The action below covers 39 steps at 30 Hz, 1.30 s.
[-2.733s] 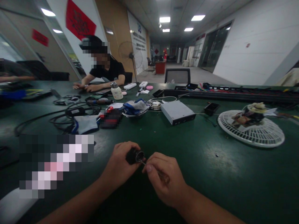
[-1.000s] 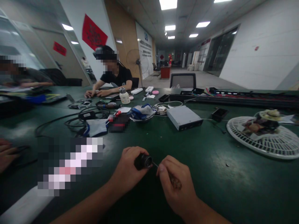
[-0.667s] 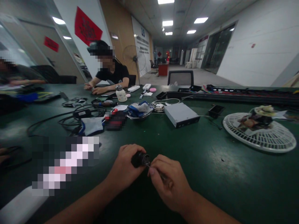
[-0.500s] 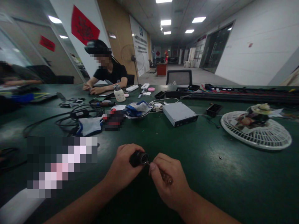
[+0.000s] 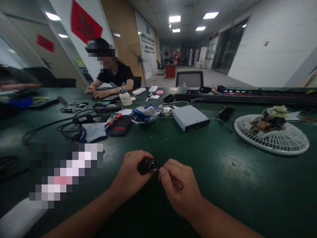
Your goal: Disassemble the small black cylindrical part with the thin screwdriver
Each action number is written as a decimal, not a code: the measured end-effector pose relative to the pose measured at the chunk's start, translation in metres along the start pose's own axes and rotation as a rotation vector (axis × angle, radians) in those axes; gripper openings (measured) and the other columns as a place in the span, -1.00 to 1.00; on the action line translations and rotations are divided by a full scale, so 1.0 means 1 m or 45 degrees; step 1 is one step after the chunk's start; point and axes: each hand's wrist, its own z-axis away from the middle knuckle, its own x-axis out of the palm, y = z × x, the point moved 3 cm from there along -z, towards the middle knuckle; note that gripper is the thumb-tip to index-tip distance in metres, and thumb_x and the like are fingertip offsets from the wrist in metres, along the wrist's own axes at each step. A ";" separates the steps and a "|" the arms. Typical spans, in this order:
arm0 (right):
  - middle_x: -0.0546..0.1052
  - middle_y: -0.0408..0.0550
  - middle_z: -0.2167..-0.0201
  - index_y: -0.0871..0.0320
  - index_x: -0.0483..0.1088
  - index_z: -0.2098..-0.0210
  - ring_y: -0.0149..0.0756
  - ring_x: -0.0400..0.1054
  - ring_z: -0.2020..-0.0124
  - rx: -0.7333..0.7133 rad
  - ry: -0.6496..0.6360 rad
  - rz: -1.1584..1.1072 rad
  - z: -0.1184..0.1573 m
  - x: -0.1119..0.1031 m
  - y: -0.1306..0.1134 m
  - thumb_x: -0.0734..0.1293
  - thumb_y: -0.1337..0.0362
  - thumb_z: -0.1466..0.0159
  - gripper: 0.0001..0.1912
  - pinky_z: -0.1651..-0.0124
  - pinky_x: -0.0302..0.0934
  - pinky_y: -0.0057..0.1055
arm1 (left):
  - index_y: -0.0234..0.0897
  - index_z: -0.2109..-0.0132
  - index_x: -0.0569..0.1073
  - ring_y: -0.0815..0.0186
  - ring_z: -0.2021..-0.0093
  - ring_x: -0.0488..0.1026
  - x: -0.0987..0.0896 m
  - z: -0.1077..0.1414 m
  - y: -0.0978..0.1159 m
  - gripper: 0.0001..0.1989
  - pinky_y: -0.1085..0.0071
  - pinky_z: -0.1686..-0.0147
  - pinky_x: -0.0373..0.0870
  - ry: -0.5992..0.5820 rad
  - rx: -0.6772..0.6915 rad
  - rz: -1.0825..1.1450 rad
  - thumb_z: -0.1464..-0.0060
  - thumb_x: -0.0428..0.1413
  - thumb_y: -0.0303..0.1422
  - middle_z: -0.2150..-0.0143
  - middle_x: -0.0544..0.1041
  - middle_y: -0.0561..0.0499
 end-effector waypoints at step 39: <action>0.48 -0.07 0.36 0.15 0.46 0.33 -0.32 0.39 0.33 -0.028 -0.072 -0.090 -0.002 0.001 0.001 0.21 0.30 -0.41 -0.76 0.27 0.22 -0.37 | -0.16 0.20 0.43 0.18 0.14 0.45 0.000 0.000 -0.002 -0.72 0.14 0.01 0.23 0.024 -0.025 -0.020 0.08 0.25 -0.51 0.24 0.54 0.10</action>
